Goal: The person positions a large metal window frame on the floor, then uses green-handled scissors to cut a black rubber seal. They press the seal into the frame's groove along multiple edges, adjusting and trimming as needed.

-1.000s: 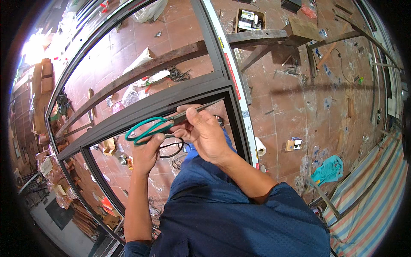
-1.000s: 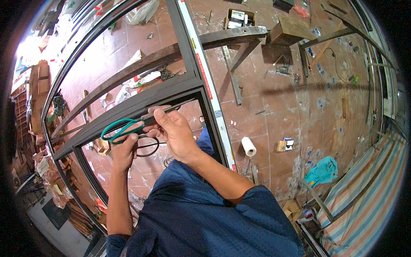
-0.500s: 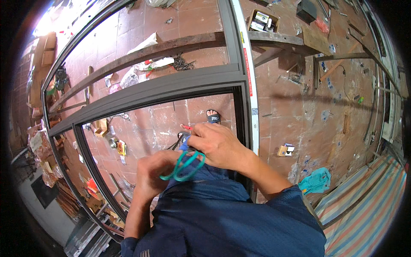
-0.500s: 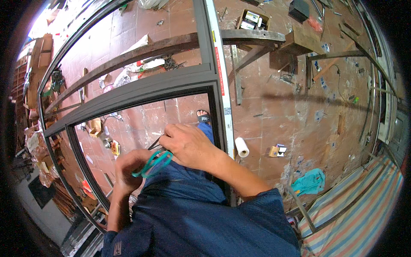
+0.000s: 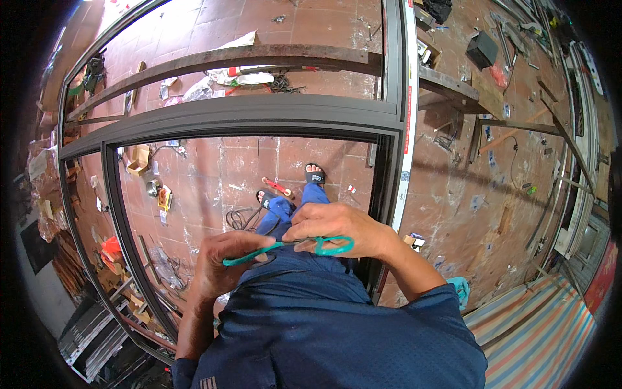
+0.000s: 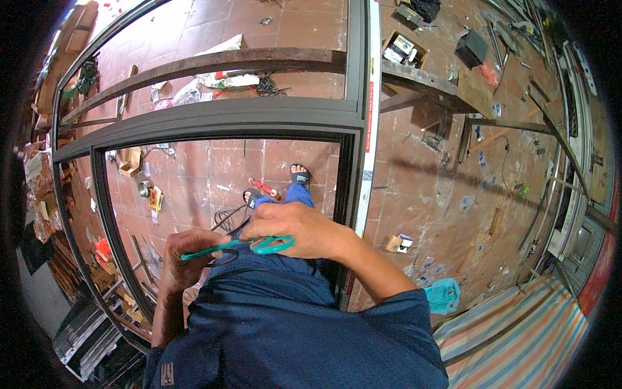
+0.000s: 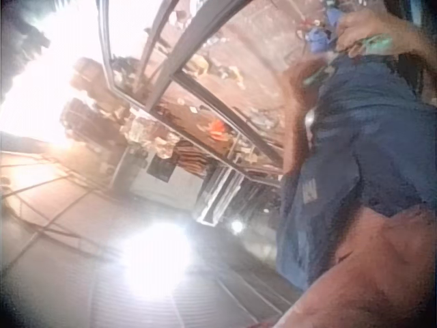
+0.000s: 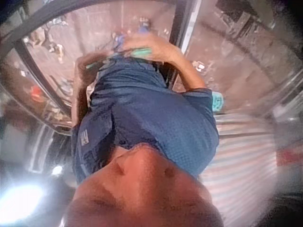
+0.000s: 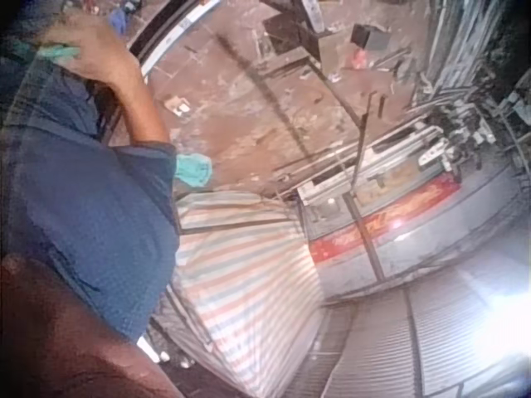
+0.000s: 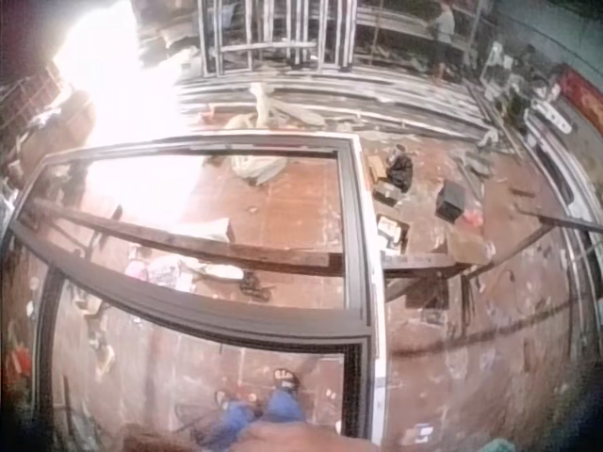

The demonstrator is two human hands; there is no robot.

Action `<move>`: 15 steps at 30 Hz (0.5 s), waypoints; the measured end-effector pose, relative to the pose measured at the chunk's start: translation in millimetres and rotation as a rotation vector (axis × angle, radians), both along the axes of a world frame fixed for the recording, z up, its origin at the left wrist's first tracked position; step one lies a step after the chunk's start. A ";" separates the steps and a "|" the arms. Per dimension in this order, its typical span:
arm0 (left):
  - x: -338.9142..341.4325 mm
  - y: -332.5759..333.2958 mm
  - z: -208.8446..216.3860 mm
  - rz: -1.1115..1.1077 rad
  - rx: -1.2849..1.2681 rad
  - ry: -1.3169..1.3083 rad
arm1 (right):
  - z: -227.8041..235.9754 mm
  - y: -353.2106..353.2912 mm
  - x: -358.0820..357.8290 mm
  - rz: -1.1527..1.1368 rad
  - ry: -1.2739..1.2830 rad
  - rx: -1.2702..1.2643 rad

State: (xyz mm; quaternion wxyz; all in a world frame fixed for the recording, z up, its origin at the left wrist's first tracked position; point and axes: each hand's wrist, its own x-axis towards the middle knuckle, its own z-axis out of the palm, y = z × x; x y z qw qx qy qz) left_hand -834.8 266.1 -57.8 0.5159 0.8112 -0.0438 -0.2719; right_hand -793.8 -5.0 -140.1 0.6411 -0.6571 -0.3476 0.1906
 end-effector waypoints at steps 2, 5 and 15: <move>-1.6 3.8 -1.7 0.139 -0.044 0.015 | 3.1 -4.9 4.8 0.010 -0.026 -0.029; -17.3 42.3 -21.0 0.243 -0.020 -0.010 | 22.6 -36.9 19.4 -0.177 0.025 -0.090; -102.6 120.4 -97.9 0.573 0.097 0.163 | 46.2 -134.3 57.1 -0.569 -0.101 -0.132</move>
